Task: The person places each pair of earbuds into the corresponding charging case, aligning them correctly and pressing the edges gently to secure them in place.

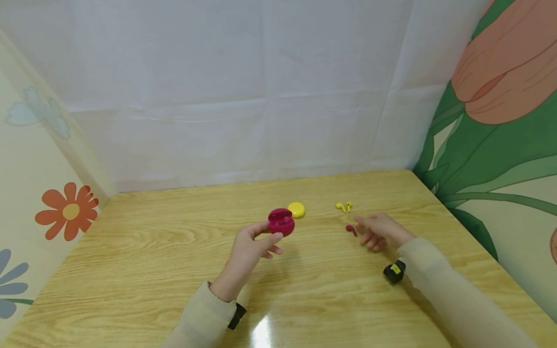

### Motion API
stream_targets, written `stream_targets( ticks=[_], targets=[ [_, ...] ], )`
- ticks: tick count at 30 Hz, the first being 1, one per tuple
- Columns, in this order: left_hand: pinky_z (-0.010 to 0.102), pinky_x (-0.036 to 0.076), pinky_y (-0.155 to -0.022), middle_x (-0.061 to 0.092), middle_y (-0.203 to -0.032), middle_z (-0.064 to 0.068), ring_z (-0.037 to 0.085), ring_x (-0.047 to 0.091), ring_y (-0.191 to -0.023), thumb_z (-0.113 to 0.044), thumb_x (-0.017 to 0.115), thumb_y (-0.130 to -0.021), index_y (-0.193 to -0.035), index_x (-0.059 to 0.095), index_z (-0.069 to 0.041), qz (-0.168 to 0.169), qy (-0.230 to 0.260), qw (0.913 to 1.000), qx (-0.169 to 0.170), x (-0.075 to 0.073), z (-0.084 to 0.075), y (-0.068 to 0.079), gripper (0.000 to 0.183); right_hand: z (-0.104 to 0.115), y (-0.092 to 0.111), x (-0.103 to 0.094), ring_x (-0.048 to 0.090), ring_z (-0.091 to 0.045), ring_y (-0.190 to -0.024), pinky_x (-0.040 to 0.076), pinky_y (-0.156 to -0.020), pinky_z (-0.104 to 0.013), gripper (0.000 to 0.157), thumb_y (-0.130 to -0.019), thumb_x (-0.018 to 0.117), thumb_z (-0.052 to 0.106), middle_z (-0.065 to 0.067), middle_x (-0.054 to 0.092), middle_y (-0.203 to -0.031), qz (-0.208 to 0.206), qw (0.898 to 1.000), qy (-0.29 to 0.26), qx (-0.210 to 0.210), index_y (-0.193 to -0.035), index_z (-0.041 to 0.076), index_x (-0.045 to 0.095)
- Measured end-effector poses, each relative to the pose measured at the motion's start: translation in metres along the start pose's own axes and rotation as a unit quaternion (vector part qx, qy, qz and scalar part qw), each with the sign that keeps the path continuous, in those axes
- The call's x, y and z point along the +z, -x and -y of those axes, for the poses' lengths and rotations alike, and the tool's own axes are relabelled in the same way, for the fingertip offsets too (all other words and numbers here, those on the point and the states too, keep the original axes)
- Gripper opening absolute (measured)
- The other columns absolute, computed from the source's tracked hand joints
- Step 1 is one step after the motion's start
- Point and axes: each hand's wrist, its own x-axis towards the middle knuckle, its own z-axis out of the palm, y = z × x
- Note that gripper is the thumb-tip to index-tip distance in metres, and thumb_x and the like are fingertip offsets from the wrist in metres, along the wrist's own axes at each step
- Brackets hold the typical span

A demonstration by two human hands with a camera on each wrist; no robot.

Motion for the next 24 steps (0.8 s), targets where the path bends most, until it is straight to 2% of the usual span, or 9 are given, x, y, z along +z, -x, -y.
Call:
stream_targets(
  ticks=[5, 7, 13, 19, 24],
  targets=[
    [0.027, 0.052, -0.061, 0.065, -0.108, 0.013, 0.017, 0.068, -0.064, -0.013, 0.069, -0.091, -0.123, 0.062, 0.004, 0.005, -0.003, 1.0000, 0.004, -0.001, -0.001, 0.002, 0.037, 0.000, -0.002, 0.000, 0.056, -0.009, -0.049, 0.050, -0.049, -0.025, 0.035, -0.101, 0.052, 0.031, -0.004, 0.062, -0.065, 0.003, 1.000, 0.002, 0.007, -0.100, -0.003, 0.058],
    [0.028, 0.052, -0.061, 0.065, -0.109, 0.013, 0.017, 0.068, -0.065, -0.013, 0.070, -0.091, -0.123, 0.062, 0.004, 0.006, -0.003, 1.0000, 0.006, -0.001, -0.001, 0.003, 0.037, 0.000, -0.003, 0.000, 0.055, -0.009, -0.048, 0.049, -0.048, -0.025, 0.031, -0.100, 0.054, 0.030, -0.004, 0.062, -0.064, 0.008, 1.000, -0.002, 0.012, -0.095, 0.000, 0.060],
    [0.028, 0.052, -0.061, 0.065, -0.108, 0.013, 0.017, 0.068, -0.065, -0.013, 0.069, -0.091, -0.123, 0.063, 0.004, 0.009, -0.001, 0.9999, 0.008, -0.001, -0.001, 0.003, 0.037, 0.000, -0.007, 0.001, 0.055, -0.009, -0.051, 0.049, -0.049, -0.024, 0.028, -0.099, 0.056, 0.027, -0.003, 0.062, -0.066, 0.022, 0.999, -0.006, 0.024, -0.094, 0.001, 0.063],
    [0.027, 0.051, -0.060, 0.065, -0.109, 0.013, 0.016, 0.068, -0.064, -0.012, 0.069, -0.091, -0.122, 0.063, 0.004, 0.007, -0.003, 0.9999, 0.010, -0.001, 0.000, 0.001, 0.035, 0.000, -0.011, 0.003, 0.055, -0.009, -0.051, 0.050, -0.048, -0.025, 0.023, -0.097, 0.060, 0.026, -0.002, 0.060, -0.065, 0.019, 0.999, -0.002, 0.027, -0.086, 0.007, 0.060],
    [0.028, 0.052, -0.061, 0.064, -0.110, 0.014, 0.017, 0.068, -0.065, -0.013, 0.069, -0.091, -0.122, 0.063, 0.004, 0.005, -0.005, 0.9999, 0.009, -0.001, -0.002, 0.003, 0.036, -0.001, -0.014, 0.005, 0.053, -0.008, -0.049, 0.049, -0.047, -0.024, 0.021, -0.097, 0.061, 0.021, -0.001, 0.057, -0.063, 0.024, 1.000, -0.004, 0.020, -0.081, 0.008, 0.057]
  ],
)
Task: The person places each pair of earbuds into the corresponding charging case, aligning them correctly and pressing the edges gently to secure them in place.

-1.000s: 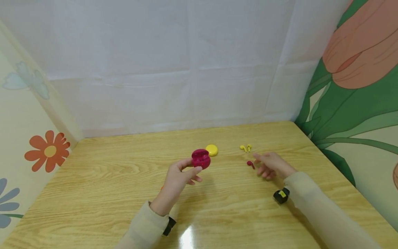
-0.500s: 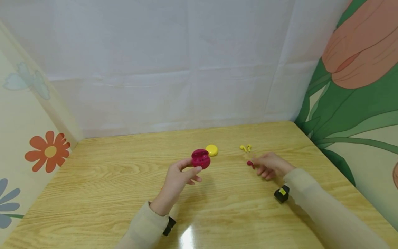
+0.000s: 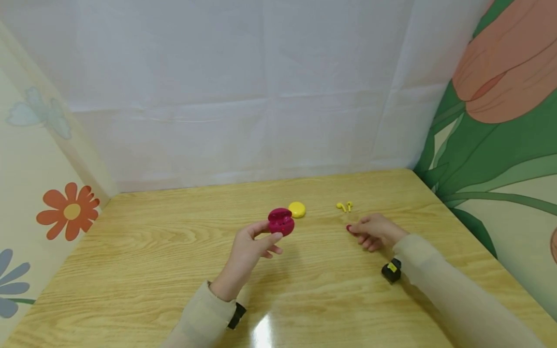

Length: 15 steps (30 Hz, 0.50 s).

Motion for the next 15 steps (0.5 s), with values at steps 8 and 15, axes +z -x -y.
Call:
stream_targets(
  ticks=[8, 15],
  targets=[
    [0.027, 0.052, -0.061, 0.064, -0.110, 0.014, 0.017, 0.068, -0.065, -0.014, 0.069, -0.091, -0.123, 0.062, 0.004, 0.000, -0.002, 1.0000, -0.002, 0.001, -0.001, 0.000, 0.037, 0.002, 0.005, 0.002, 0.058, -0.009, -0.052, 0.051, -0.050, -0.025, 0.016, -0.098, 0.056, 0.015, -0.003, 0.060, -0.067, 0.002, 1.000, -0.002, -0.009, -0.088, 0.003, 0.058],
    [0.027, 0.052, -0.061, 0.065, -0.110, 0.014, 0.017, 0.068, -0.065, -0.014, 0.069, -0.091, -0.123, 0.063, 0.003, 0.002, 0.000, 1.0000, 0.001, 0.001, 0.000, 0.000, 0.037, 0.006, 0.012, 0.004, 0.064, -0.013, -0.060, 0.054, -0.054, -0.029, 0.018, -0.098, 0.055, 0.015, -0.006, 0.067, -0.074, -0.007, 0.999, -0.001, -0.032, -0.093, -0.002, 0.060]
  ],
)
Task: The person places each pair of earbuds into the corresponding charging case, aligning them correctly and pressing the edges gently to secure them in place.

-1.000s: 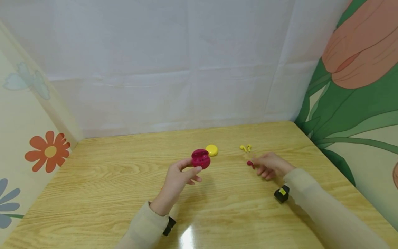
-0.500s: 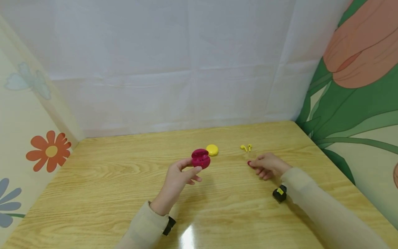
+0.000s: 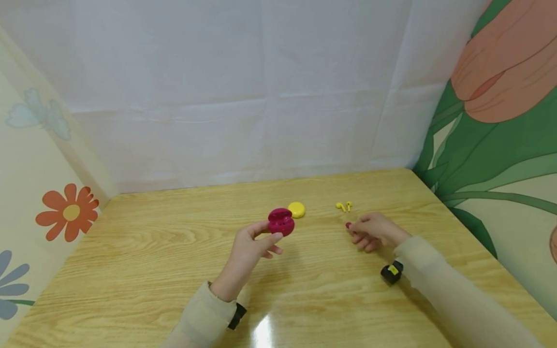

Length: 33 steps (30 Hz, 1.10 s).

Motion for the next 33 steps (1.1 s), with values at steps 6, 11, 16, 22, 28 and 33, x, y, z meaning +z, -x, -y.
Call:
stream_targets(
  ticks=[6, 11, 16, 22, 28, 33],
  targets=[
    [0.028, 0.052, -0.061, 0.065, -0.110, 0.013, 0.018, 0.068, -0.065, -0.013, 0.069, -0.091, -0.123, 0.063, 0.003, -0.003, -0.001, 1.0000, 0.002, 0.000, 0.001, 0.000, 0.036, 0.008, 0.008, 0.002, 0.064, -0.013, -0.057, 0.054, -0.053, -0.029, 0.024, -0.101, 0.052, 0.016, -0.006, 0.068, -0.075, -0.002, 1.000, -0.021, -0.020, -0.100, -0.007, 0.058],
    [0.028, 0.052, -0.061, 0.065, -0.109, 0.013, 0.018, 0.068, -0.065, -0.013, 0.069, -0.091, -0.123, 0.063, 0.003, -0.006, -0.002, 1.0000, 0.003, 0.000, 0.000, 0.000, 0.036, 0.017, 0.016, 0.007, 0.064, -0.012, -0.058, 0.054, -0.054, -0.029, 0.027, -0.101, 0.052, 0.018, -0.006, 0.069, -0.077, -0.013, 0.999, -0.031, -0.029, -0.105, -0.009, 0.056],
    [0.029, 0.052, -0.061, 0.065, -0.108, 0.012, 0.017, 0.068, -0.065, -0.013, 0.069, -0.091, -0.121, 0.064, 0.002, -0.005, 0.000, 1.0000, 0.003, -0.001, 0.000, 0.001, 0.034, 0.025, 0.022, 0.011, 0.065, -0.013, -0.057, 0.055, -0.054, -0.029, 0.030, -0.101, 0.054, 0.018, -0.007, 0.070, -0.079, -0.022, 0.998, -0.040, -0.033, -0.111, -0.011, 0.054],
    [0.029, 0.052, -0.062, 0.065, -0.109, 0.012, 0.018, 0.068, -0.065, -0.014, 0.069, -0.091, -0.122, 0.064, 0.002, -0.003, 0.000, 1.0000, 0.002, 0.000, 0.000, 0.001, 0.035, 0.030, 0.026, 0.015, 0.064, -0.012, -0.055, 0.053, -0.051, -0.028, 0.030, -0.101, 0.052, 0.017, -0.005, 0.070, -0.077, -0.026, 0.997, -0.051, -0.042, -0.114, -0.011, 0.054],
    [0.029, 0.052, -0.061, 0.065, -0.108, 0.012, 0.018, 0.068, -0.065, -0.014, 0.069, -0.091, -0.121, 0.064, 0.002, -0.004, 0.000, 1.0000, 0.005, 0.000, 0.001, 0.001, 0.034, 0.037, 0.030, 0.018, 0.064, -0.011, -0.055, 0.054, -0.051, -0.027, 0.030, -0.103, 0.049, 0.020, -0.006, 0.070, -0.078, -0.021, 0.997, -0.059, -0.052, -0.111, -0.009, 0.053],
    [0.028, 0.052, -0.061, 0.065, -0.107, 0.012, 0.017, 0.068, -0.065, -0.013, 0.069, -0.091, -0.121, 0.064, 0.002, -0.003, 0.003, 1.0000, 0.006, -0.001, 0.001, 0.001, 0.034, 0.044, 0.032, 0.022, 0.064, -0.011, -0.055, 0.053, -0.051, -0.027, 0.027, -0.103, 0.048, 0.019, -0.006, 0.071, -0.079, -0.018, 0.996, -0.063, -0.066, -0.106, -0.007, 0.054]
  ],
)
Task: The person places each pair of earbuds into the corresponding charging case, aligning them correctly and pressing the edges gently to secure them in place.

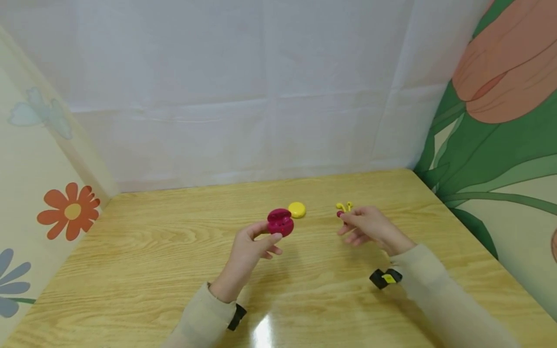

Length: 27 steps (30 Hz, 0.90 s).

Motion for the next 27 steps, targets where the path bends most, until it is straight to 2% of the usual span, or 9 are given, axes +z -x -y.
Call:
stream_targets(
  ticks=[5, 11, 17, 27],
  targets=[
    [0.029, 0.052, -0.062, 0.065, -0.109, 0.012, 0.018, 0.068, -0.066, -0.014, 0.069, -0.091, -0.123, 0.063, 0.002, 0.002, -0.001, 1.0000, -0.005, 0.001, -0.001, 0.000, 0.036, 0.004, 0.001, 0.003, 0.064, -0.010, -0.055, 0.053, -0.051, -0.026, 0.030, -0.103, 0.048, 0.018, -0.006, 0.071, -0.080, 0.004, 1.000, -0.008, -0.004, -0.112, -0.011, 0.052],
    [0.029, 0.052, -0.062, 0.064, -0.110, 0.012, 0.018, 0.068, -0.066, -0.014, 0.069, -0.092, -0.123, 0.063, 0.002, -0.001, 0.000, 1.0000, -0.007, 0.001, -0.001, -0.002, 0.035, 0.011, 0.004, 0.007, 0.063, -0.010, -0.053, 0.052, -0.050, -0.024, 0.029, -0.103, 0.049, 0.019, -0.006, 0.070, -0.078, -0.001, 1.000, -0.020, -0.004, -0.110, -0.010, 0.050],
    [0.027, 0.051, -0.061, 0.065, -0.109, 0.012, 0.017, 0.068, -0.064, -0.012, 0.069, -0.091, -0.122, 0.064, 0.002, -0.004, 0.008, 0.9999, -0.005, 0.003, 0.000, -0.002, 0.035, 0.016, 0.007, 0.012, 0.062, -0.009, -0.052, 0.052, -0.050, -0.024, 0.030, -0.102, 0.050, 0.018, -0.006, 0.070, -0.076, -0.001, 1.000, -0.017, -0.004, -0.111, -0.010, 0.055],
    [0.027, 0.051, -0.060, 0.065, -0.107, 0.012, 0.015, 0.068, -0.063, -0.011, 0.070, -0.090, -0.121, 0.064, 0.002, 0.002, 0.018, 0.9998, -0.008, 0.004, 0.001, -0.002, 0.034, 0.021, 0.011, 0.023, 0.061, -0.009, -0.051, 0.052, -0.049, -0.024, 0.025, -0.102, 0.051, 0.018, -0.004, 0.067, -0.072, 0.015, 1.000, -0.018, -0.019, -0.102, -0.007, 0.058]
  ],
)
